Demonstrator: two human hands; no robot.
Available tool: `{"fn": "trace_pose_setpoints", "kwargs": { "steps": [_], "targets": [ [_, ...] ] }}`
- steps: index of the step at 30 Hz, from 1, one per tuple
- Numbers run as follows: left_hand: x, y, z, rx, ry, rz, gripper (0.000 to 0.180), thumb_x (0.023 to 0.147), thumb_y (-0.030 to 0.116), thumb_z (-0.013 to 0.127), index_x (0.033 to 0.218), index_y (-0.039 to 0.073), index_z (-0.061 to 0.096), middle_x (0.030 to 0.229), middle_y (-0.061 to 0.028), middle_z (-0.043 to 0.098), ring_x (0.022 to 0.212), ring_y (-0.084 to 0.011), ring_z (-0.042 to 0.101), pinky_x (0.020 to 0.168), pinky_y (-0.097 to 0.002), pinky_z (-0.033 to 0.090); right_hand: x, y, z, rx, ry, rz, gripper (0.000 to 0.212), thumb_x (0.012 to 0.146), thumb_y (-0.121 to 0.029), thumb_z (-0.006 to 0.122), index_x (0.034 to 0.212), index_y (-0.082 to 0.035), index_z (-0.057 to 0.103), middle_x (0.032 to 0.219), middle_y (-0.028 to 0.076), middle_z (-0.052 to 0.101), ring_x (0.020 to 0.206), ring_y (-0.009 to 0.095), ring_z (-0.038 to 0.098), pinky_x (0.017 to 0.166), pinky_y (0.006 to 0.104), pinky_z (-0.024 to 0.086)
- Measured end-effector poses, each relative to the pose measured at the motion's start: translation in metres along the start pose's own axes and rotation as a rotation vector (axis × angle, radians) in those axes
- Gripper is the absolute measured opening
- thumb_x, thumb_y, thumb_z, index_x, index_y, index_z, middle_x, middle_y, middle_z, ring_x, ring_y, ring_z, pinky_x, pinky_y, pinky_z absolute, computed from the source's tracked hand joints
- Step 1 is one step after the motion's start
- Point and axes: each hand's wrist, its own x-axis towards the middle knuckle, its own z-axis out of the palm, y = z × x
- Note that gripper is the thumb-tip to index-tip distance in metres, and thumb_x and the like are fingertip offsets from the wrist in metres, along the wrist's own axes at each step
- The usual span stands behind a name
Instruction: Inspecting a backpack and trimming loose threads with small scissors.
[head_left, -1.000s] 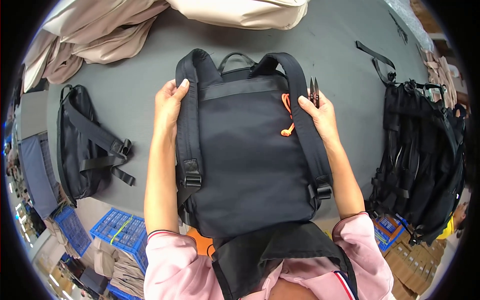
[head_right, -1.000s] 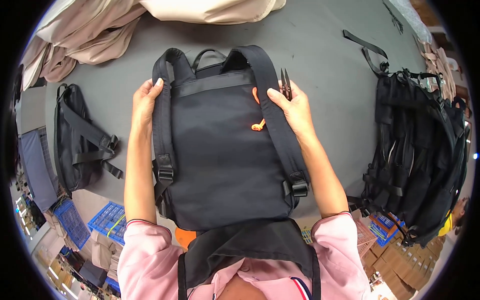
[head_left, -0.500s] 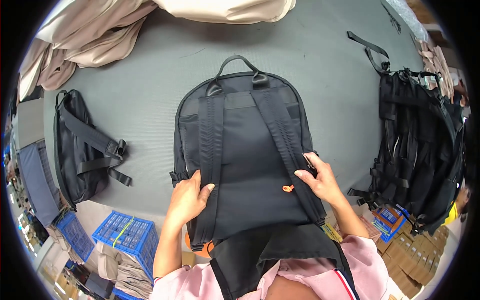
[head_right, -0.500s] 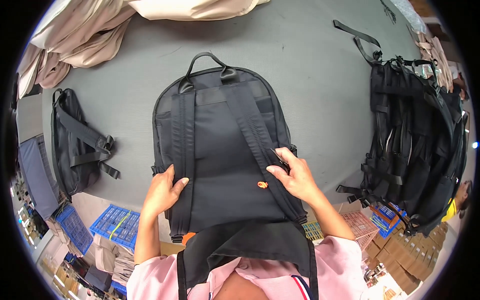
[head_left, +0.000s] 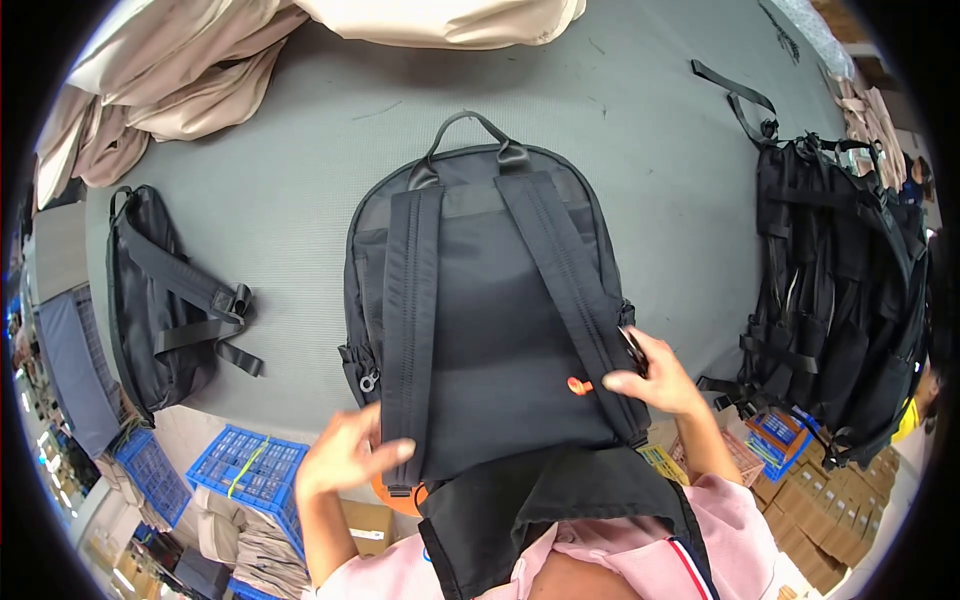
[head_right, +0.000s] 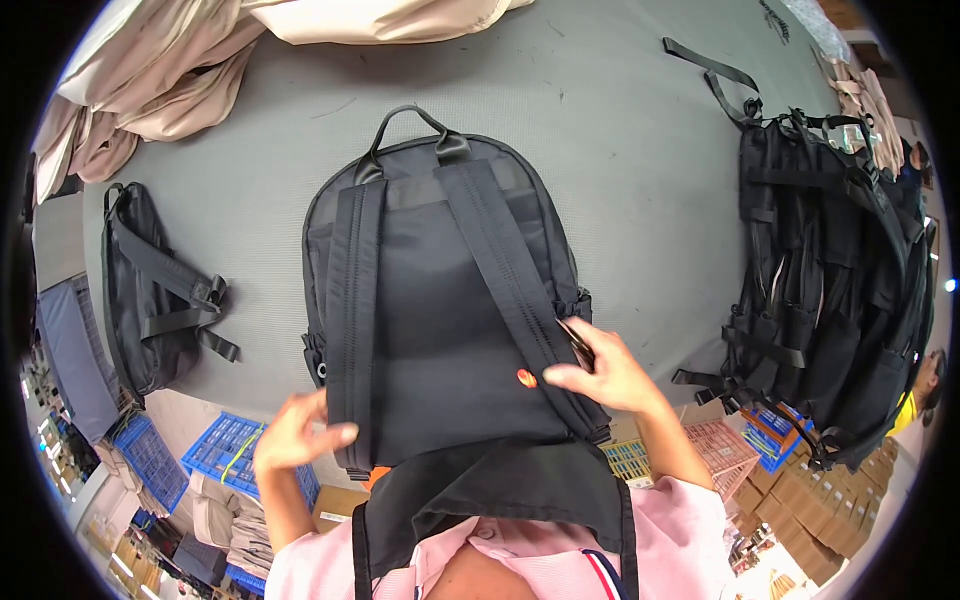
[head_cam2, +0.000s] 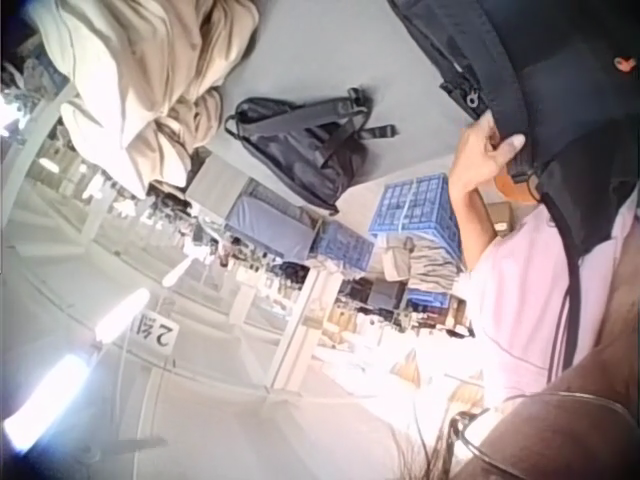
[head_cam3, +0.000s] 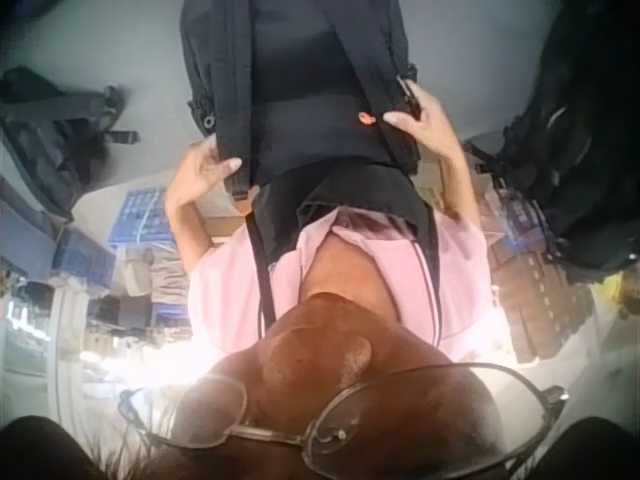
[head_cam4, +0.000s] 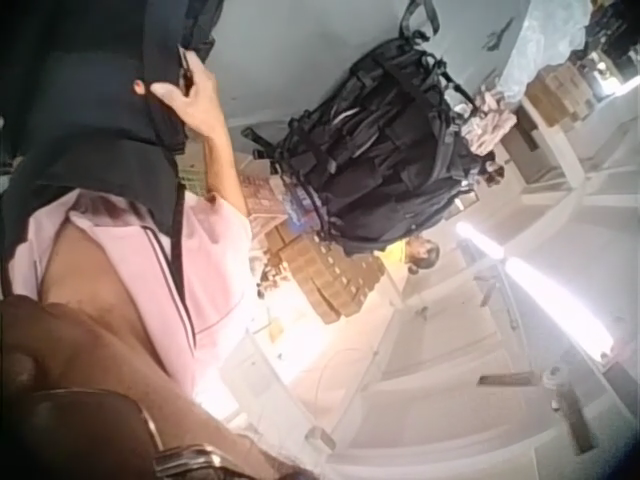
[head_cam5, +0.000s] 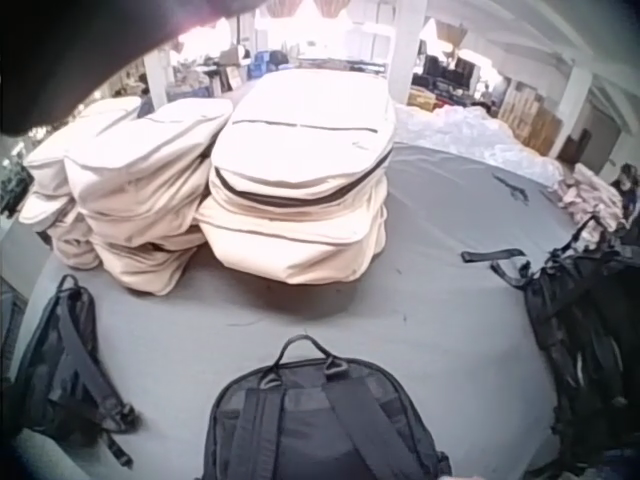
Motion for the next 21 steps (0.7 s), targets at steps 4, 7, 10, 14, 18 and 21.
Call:
{"fn": "trace_pose_setpoints", "kwargs": {
  "steps": [4, 7, 10, 14, 18, 21],
  "targets": [
    [-0.035, 0.000, -0.023, -0.574, 0.062, 0.522, 0.035, 0.073, 0.012, 0.078, 0.097, -0.007, 0.061, 0.075, -0.0108, 0.065, 0.072, -0.0167, 0.064, 0.066, -0.0270, 0.048, -0.018, -0.015, -0.035, 0.781, -0.021, -0.308, 0.062, 0.070, -0.009, 0.078, 0.122, 0.006, 0.047, 0.097, 0.010, 0.063, 0.086, 0.018, 0.064, 0.072, 0.0300, 0.051],
    [0.025, 0.036, -0.041, -0.890, 0.241, 0.495, 0.022, 0.080, 0.014, 0.073, 0.087, 0.000, 0.058, 0.084, -0.0068, 0.065, 0.077, -0.0081, 0.059, 0.065, -0.0215, 0.043, 0.030, -0.051, -0.035, 0.737, 0.244, -0.221, 0.052, 0.074, -0.012, 0.075, 0.117, 0.005, 0.051, 0.084, 0.003, 0.061, 0.066, 0.008, 0.056, 0.056, 0.0209, 0.045],
    [0.104, 0.026, -0.053, -0.639, 0.521, 0.312, 0.019, 0.086, 0.017, 0.067, 0.095, 0.003, 0.058, 0.087, 0.0002, 0.064, 0.073, -0.0029, 0.052, 0.063, -0.0183, 0.039, 0.082, -0.048, -0.026, 0.409, 0.430, -0.152, 0.033, 0.081, -0.013, 0.069, 0.110, -0.002, 0.058, 0.081, -0.002, 0.059, 0.063, 0.003, 0.051, 0.052, 0.0178, 0.041],
    [0.127, 0.006, -0.039, -0.692, 0.549, 0.218, 0.021, 0.087, 0.015, 0.066, 0.104, 0.003, 0.061, 0.085, 0.0030, 0.064, 0.071, -0.0030, 0.052, 0.065, -0.0177, 0.038, 0.074, -0.044, -0.011, 0.070, 0.733, -0.418, 0.022, 0.080, -0.001, 0.068, 0.101, -0.002, 0.061, 0.084, 0.000, 0.057, 0.071, 0.006, 0.051, 0.063, 0.0222, 0.045],
    [0.125, 0.010, -0.034, -0.563, 0.638, 0.233, 0.019, 0.088, 0.017, 0.066, 0.100, 0.004, 0.062, 0.084, 0.0018, 0.064, 0.071, -0.0032, 0.053, 0.066, -0.0177, 0.039, 0.056, -0.048, 0.003, -0.504, 0.932, -0.653, 0.020, 0.076, 0.005, 0.066, 0.094, -0.004, 0.063, 0.079, 0.004, 0.057, 0.062, 0.013, 0.053, 0.056, 0.0255, 0.043],
    [0.124, 0.016, -0.033, -0.498, 0.636, 0.220, 0.017, 0.088, 0.018, 0.066, 0.099, 0.004, 0.062, 0.083, 0.0016, 0.064, 0.070, -0.0026, 0.053, 0.064, -0.0177, 0.039, 0.054, -0.063, 0.032, -0.383, 0.591, -0.743, 0.019, 0.077, 0.004, 0.067, 0.094, -0.003, 0.062, 0.077, 0.007, 0.061, 0.067, 0.018, 0.060, 0.060, 0.0269, 0.048]
  ]
}}
